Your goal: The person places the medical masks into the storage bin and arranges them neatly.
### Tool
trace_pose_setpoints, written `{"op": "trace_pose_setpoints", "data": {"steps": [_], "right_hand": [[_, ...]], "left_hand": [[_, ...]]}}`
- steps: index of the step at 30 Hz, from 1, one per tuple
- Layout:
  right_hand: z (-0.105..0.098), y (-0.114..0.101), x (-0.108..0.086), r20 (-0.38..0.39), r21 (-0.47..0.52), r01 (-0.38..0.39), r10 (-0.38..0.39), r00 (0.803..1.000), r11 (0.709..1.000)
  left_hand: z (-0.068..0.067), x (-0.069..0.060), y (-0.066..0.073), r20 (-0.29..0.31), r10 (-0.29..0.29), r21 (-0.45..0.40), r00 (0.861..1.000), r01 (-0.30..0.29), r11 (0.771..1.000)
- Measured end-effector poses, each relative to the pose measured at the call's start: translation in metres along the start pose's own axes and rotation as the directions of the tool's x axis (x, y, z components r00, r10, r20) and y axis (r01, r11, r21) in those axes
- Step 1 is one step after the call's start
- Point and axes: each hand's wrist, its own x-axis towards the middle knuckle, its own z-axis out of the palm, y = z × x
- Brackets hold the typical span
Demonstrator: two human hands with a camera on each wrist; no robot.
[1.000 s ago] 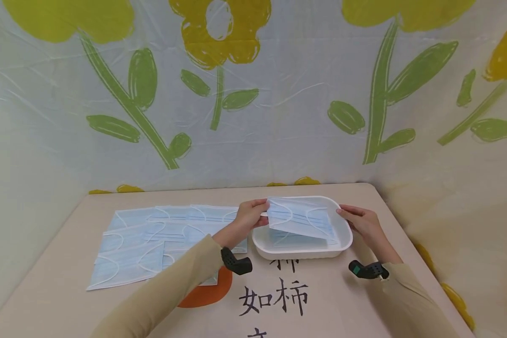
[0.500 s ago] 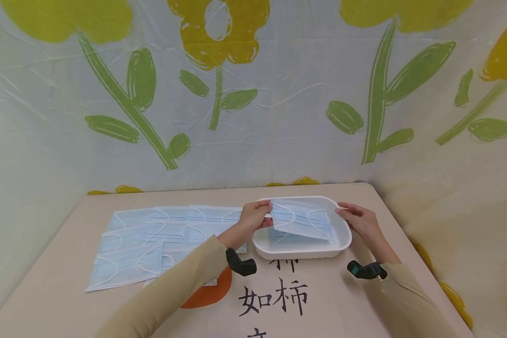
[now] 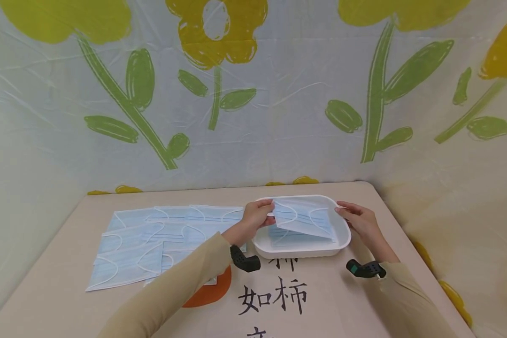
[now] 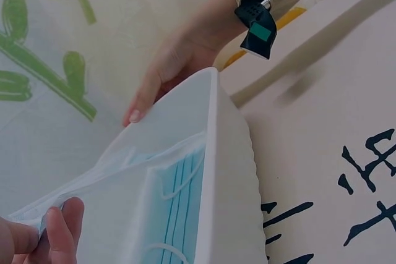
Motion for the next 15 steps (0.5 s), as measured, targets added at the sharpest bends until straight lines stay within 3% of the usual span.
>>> {"op": "trace_pose_setpoints", "data": {"steps": [15], "right_hand": [[0.0012, 0.0004, 0.0002, -0.003, -0.002, 0.007, -0.007, 1.000, 1.000]], "left_hand": [[0.0007, -0.0057, 0.0016, 0.081, 0.024, 0.035, 0.996, -0.027, 0.999]]}}
